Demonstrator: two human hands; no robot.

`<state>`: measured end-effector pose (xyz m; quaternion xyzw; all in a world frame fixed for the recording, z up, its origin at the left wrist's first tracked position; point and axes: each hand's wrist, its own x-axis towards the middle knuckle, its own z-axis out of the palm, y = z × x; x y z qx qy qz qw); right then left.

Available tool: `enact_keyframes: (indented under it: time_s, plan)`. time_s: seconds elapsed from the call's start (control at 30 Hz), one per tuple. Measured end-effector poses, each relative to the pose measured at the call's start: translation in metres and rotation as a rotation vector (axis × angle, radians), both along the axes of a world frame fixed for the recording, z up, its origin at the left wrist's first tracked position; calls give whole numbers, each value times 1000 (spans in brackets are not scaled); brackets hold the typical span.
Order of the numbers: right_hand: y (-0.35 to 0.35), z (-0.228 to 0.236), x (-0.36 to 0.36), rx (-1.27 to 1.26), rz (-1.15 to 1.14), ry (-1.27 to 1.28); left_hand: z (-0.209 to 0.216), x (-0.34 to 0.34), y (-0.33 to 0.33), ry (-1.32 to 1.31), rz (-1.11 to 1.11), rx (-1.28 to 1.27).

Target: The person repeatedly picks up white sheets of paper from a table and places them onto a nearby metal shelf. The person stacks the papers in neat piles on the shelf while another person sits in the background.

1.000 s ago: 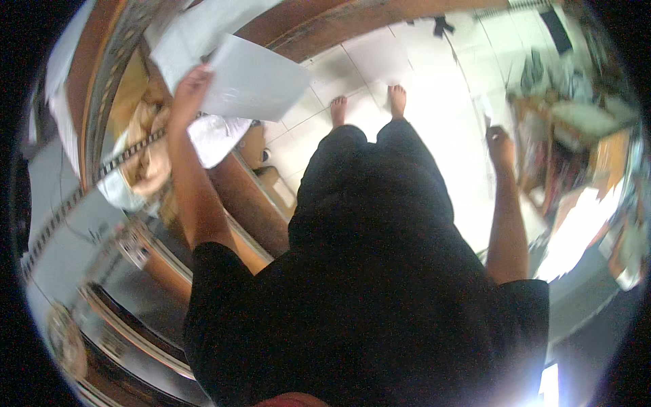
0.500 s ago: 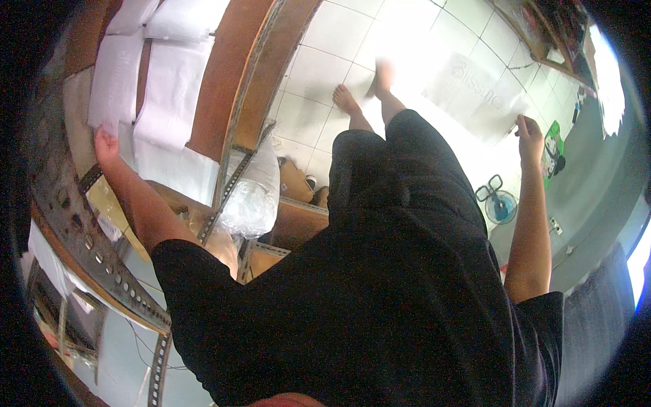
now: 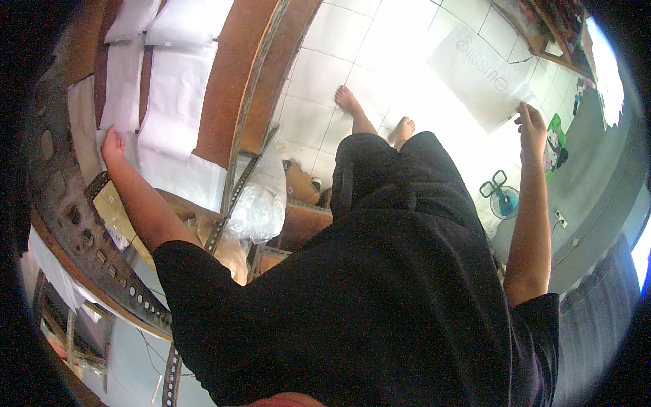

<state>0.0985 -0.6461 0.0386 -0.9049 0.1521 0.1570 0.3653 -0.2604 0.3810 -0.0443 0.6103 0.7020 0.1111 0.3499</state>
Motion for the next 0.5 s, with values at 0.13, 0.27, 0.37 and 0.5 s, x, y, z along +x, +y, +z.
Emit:
enact_keyframes:
  time_s: [0.13,0.27,0.37,0.5]
  plan:
    - [-18,0,-14,-78,-10,-55,44,75,-110,412,-271,498]
    - [-56,-31,-9,-2,-7,-161,81,150,-278,-131,-409,725]
    - [-57,-29,-12,46,-55,-249,95,218,-452,-624,-600,582]
    - [-32,21,-4,-129,87,-357,110,277,-660,-811,-1070,44]
